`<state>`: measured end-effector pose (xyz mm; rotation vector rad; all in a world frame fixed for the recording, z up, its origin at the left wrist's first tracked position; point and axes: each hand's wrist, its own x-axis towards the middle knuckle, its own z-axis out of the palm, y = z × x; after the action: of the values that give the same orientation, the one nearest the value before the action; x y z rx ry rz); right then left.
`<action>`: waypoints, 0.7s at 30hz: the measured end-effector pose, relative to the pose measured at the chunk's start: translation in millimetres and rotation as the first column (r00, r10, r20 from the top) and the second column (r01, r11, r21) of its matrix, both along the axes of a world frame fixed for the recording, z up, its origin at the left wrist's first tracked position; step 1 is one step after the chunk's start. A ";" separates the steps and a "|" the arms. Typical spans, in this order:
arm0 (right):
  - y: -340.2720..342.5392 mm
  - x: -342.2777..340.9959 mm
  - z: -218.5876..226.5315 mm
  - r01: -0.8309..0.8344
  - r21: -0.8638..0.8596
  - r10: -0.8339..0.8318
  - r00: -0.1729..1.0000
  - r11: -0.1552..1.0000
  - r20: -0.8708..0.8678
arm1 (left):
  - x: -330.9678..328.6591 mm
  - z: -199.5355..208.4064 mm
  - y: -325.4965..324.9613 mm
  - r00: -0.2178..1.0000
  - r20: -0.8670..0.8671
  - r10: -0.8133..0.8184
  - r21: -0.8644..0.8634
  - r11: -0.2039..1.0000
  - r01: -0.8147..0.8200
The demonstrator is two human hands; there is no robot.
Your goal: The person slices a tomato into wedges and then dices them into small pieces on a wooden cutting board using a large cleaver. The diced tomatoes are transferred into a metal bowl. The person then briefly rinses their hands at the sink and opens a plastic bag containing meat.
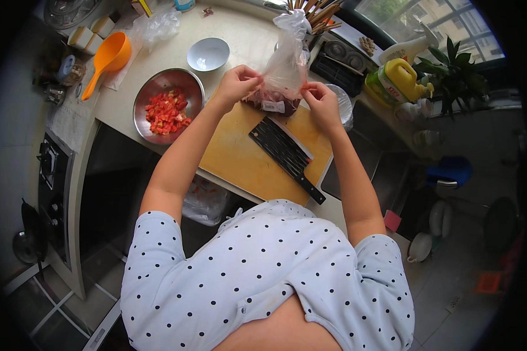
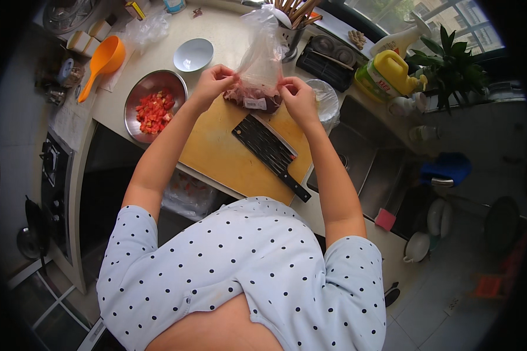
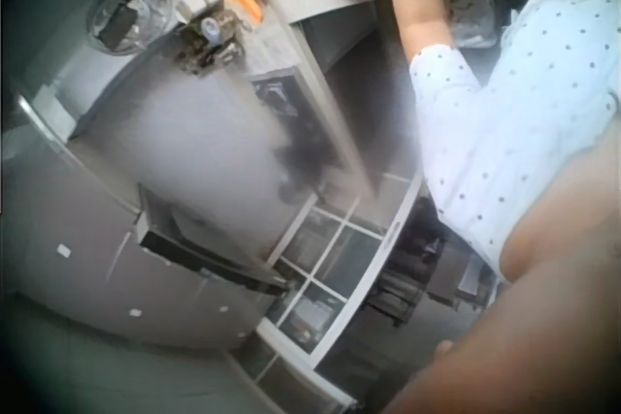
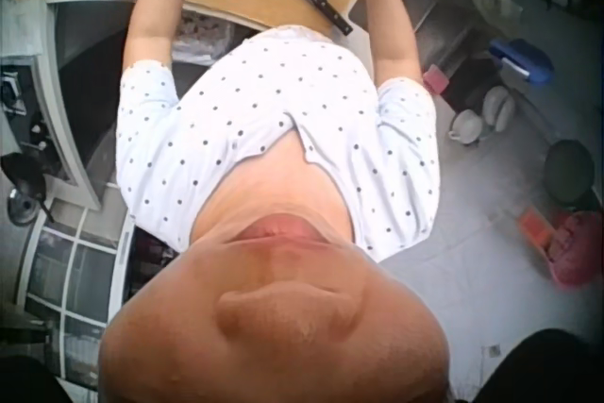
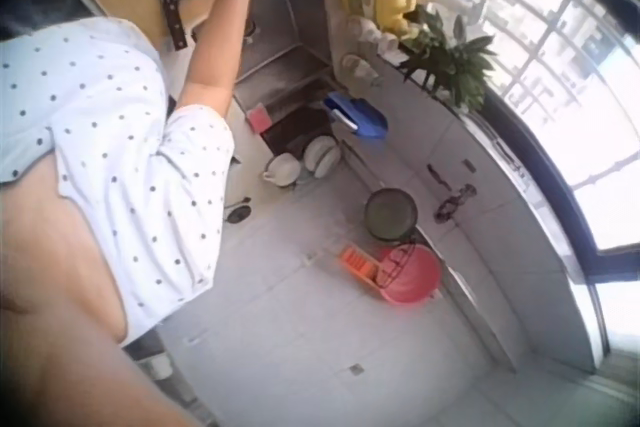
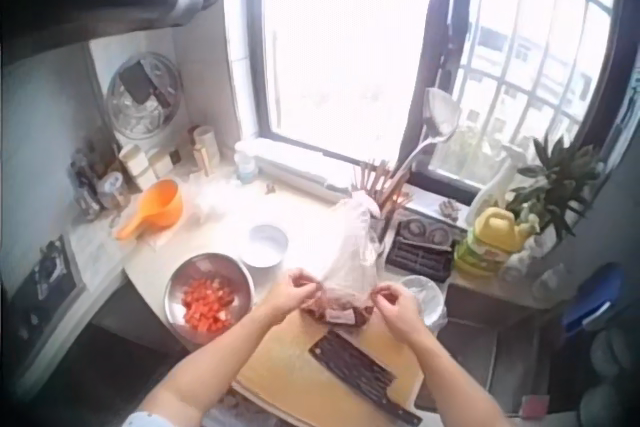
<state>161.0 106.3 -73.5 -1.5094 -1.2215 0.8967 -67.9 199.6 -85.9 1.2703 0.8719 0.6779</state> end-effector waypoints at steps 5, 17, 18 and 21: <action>-13.8 -4.8 12.4 -0.115 -0.028 0.111 0.987 0.993 -0.115 | 15.2 45.3 -35.6 0.998 -0.064 -0.007 0.380 0.924 0.031; -54.3 -23.7 72.5 -0.123 0.014 0.113 0.854 0.992 -0.508 | 18.2 53.7 -86.6 0.918 0.396 -0.027 -0.099 0.992 0.073; -54.0 -31.8 70.4 -0.147 0.043 0.153 0.944 0.988 -0.293 | 23.1 54.7 -89.4 0.946 0.323 -0.040 -0.041 0.998 0.056; -53.7 -35.5 48.7 -0.020 0.027 0.031 0.840 0.999 -0.541 | 30.0 46.6 -89.5 0.991 0.130 0.022 0.154 0.987 -0.042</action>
<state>125.5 52.6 -24.9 -1.1076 -0.8254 1.2236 -37.9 110.0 -39.3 1.3394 0.7465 0.8578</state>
